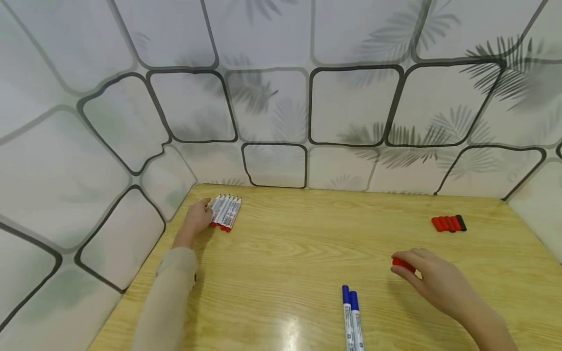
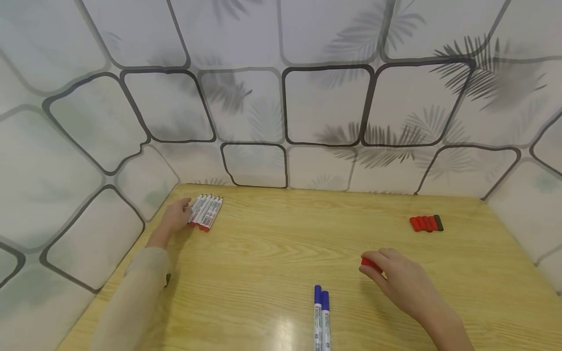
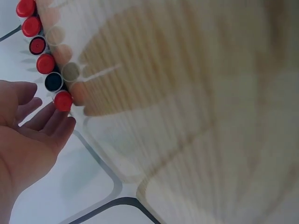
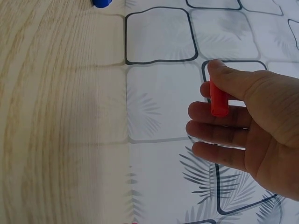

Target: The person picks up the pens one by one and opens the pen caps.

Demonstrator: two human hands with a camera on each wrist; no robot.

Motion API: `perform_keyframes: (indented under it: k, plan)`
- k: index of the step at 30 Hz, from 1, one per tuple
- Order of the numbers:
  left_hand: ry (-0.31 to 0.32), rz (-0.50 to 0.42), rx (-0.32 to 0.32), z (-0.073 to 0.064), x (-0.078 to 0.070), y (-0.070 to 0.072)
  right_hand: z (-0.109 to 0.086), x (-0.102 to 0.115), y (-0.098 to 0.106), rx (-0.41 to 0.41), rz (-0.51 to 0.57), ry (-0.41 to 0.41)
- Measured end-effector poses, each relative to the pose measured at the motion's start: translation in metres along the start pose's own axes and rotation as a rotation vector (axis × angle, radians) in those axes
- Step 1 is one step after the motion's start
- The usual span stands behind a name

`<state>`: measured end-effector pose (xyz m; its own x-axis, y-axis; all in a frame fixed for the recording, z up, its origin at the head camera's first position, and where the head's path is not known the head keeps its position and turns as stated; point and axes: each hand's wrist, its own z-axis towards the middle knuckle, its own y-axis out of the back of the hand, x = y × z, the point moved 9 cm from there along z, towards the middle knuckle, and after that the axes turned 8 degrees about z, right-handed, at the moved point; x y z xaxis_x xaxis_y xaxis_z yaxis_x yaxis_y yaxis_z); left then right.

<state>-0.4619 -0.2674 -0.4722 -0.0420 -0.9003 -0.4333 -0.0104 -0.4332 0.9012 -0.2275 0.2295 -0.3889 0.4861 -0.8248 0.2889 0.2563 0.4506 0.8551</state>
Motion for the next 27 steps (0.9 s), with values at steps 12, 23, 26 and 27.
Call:
perform_keyframes:
  k: [12,23,26,27]
  plan:
    - [-0.106,-0.021,-0.052,-0.026,-0.021,0.023,-0.003,-0.003,-0.001,0.058,0.028,-0.042]
    - [-0.296,-0.009,-0.167,-0.081,-0.08,0.051,-0.001,-0.001,0.002,0.068,0.066,-0.049]
    - [-0.344,-0.025,-0.224,-0.096,-0.1,0.053,0.0,0.0,0.004,0.058,0.068,-0.026]
    - [-0.356,-0.017,-0.235,-0.1,-0.107,0.052,0.0,-0.001,0.005,0.06,0.07,-0.024]
